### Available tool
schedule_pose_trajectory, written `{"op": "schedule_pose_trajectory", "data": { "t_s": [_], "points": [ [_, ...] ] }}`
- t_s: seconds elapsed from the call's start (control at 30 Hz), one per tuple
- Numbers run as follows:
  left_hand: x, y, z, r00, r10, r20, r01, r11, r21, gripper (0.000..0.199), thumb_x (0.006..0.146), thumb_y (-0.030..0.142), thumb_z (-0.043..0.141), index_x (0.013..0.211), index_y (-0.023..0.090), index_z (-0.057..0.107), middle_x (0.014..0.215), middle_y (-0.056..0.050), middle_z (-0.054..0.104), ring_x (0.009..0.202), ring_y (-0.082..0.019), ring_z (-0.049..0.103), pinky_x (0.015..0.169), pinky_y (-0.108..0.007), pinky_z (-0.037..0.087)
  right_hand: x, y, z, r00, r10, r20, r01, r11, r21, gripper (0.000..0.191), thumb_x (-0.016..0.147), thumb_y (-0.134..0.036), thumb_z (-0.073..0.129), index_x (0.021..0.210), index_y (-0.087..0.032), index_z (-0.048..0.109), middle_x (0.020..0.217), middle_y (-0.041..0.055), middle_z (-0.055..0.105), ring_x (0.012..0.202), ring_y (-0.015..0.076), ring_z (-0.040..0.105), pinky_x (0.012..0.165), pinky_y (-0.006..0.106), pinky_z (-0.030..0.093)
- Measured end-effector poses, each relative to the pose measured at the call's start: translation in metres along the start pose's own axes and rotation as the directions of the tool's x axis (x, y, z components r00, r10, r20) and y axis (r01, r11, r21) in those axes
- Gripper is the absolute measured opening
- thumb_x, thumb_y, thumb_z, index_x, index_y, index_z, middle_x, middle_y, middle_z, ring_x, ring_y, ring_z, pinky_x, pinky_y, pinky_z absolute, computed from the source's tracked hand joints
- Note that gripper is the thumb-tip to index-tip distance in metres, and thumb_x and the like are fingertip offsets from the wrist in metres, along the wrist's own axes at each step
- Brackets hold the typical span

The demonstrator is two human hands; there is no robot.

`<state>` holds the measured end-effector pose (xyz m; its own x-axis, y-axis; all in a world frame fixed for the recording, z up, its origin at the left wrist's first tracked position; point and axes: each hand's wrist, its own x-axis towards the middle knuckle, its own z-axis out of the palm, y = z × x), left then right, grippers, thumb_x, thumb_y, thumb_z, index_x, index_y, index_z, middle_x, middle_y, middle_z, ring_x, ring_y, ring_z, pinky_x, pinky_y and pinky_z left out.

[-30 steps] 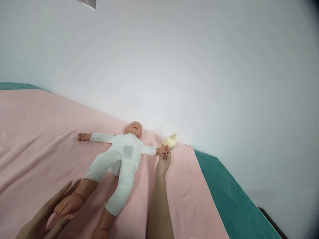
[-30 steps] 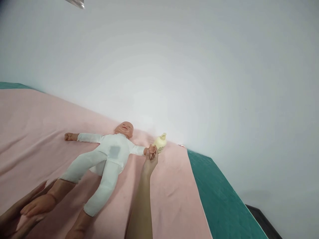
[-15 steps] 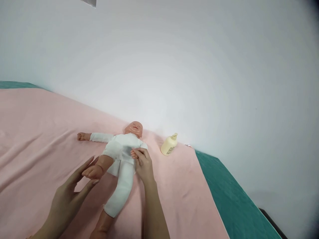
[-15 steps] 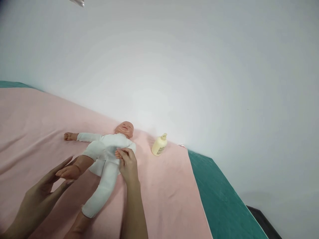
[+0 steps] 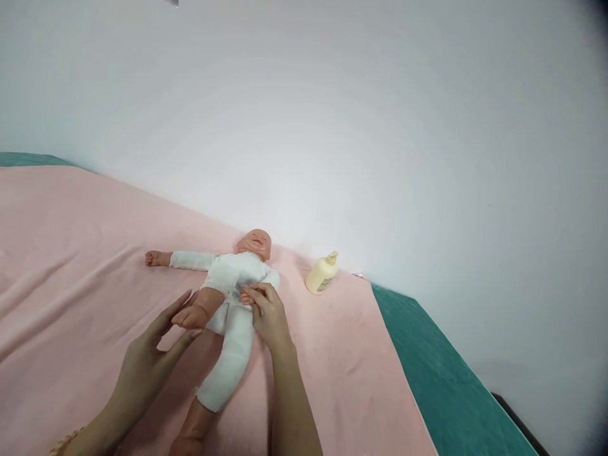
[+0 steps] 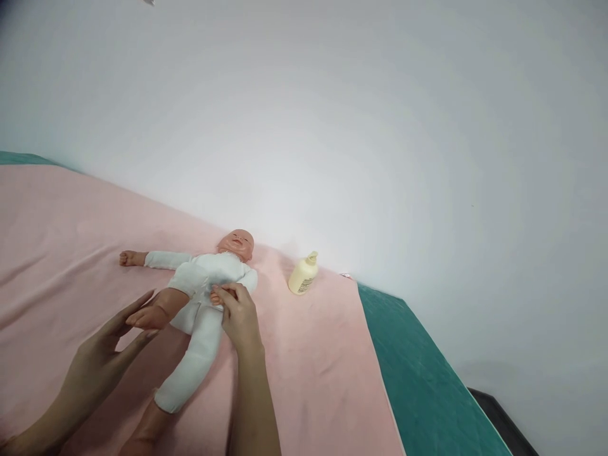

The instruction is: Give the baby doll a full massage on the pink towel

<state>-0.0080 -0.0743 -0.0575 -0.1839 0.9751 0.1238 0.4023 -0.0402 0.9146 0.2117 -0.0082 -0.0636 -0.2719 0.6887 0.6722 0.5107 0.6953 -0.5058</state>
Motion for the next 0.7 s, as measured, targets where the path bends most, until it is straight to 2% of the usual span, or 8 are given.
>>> {"op": "schedule_pose_trajectory", "data": {
  "t_s": [0.2, 0.37, 0.47, 0.57, 0.7],
  "points": [
    [-0.007, -0.006, -0.001, 1.000, 0.009, -0.002, -0.009, 1.000, 0.017, 0.067, 0.082, 0.057, 0.052, 0.140, 0.023, 0.049, 0.139, -0.004, 0.057, 0.126, -0.031, 0.054, 0.085, -0.031, 0.055, -0.001, 0.004, 0.001, 1.000, -0.001, -0.030, 0.001, 1.000, 0.002, 0.052, 0.089, -0.002, 0.040, 0.128, -0.028, 0.063, 0.110, 0.0086, 0.059, 0.102, 0.0177, 0.065, 0.088, 0.034, 0.059],
    [-0.016, -0.012, -0.005, 1.000, -0.024, -0.013, 0.024, 1.000, 0.012, 0.068, 0.077, 0.060, 0.054, 0.135, 0.025, 0.054, 0.133, -0.004, 0.062, 0.122, -0.032, 0.058, 0.087, -0.036, 0.057, 0.000, 0.004, 0.001, 0.997, 0.008, -0.076, -0.007, 1.000, 0.019, 0.050, 0.090, -0.004, 0.042, 0.128, -0.030, 0.063, 0.109, 0.0080, 0.059, 0.099, 0.0171, 0.065, 0.087, 0.034, 0.060],
    [-0.023, -0.025, -0.007, 0.999, -0.022, -0.028, 0.022, 1.000, 0.014, 0.066, 0.078, 0.061, 0.056, 0.136, 0.031, 0.053, 0.126, -0.001, 0.067, 0.114, -0.032, 0.063, 0.086, -0.038, 0.058, 0.001, 0.002, -0.001, 0.996, 0.029, -0.081, -0.025, 0.998, 0.050, 0.049, 0.091, -0.005, 0.041, 0.127, -0.030, 0.063, 0.109, 0.0081, 0.058, 0.096, 0.0156, 0.067, 0.085, 0.032, 0.061],
    [-0.030, -0.037, -0.007, 0.999, -0.001, -0.034, 0.001, 1.000, 0.000, 0.063, 0.079, 0.062, 0.056, 0.137, 0.036, 0.052, 0.127, 0.002, 0.066, 0.115, -0.032, 0.063, 0.087, -0.037, 0.059, 0.001, 0.001, -0.002, 0.996, 0.042, -0.083, -0.038, 0.998, 0.057, 0.047, 0.091, -0.005, 0.042, 0.127, -0.028, 0.063, 0.109, 0.0089, 0.058, 0.099, 0.0167, 0.066, 0.087, 0.034, 0.060],
    [-0.041, -0.033, -0.005, 0.997, -0.008, -0.072, 0.007, 1.000, -0.007, 0.057, 0.081, 0.062, 0.053, 0.133, 0.039, 0.054, 0.127, 0.005, 0.066, 0.117, -0.030, 0.061, 0.089, -0.034, 0.058, 0.001, 0.003, -0.002, 0.995, 0.038, -0.091, -0.034, 0.999, 0.037, 0.047, 0.090, -0.006, 0.044, 0.126, -0.028, 0.064, 0.109, 0.0086, 0.058, 0.102, 0.0175, 0.065, 0.089, 0.035, 0.059]
  ]
}}
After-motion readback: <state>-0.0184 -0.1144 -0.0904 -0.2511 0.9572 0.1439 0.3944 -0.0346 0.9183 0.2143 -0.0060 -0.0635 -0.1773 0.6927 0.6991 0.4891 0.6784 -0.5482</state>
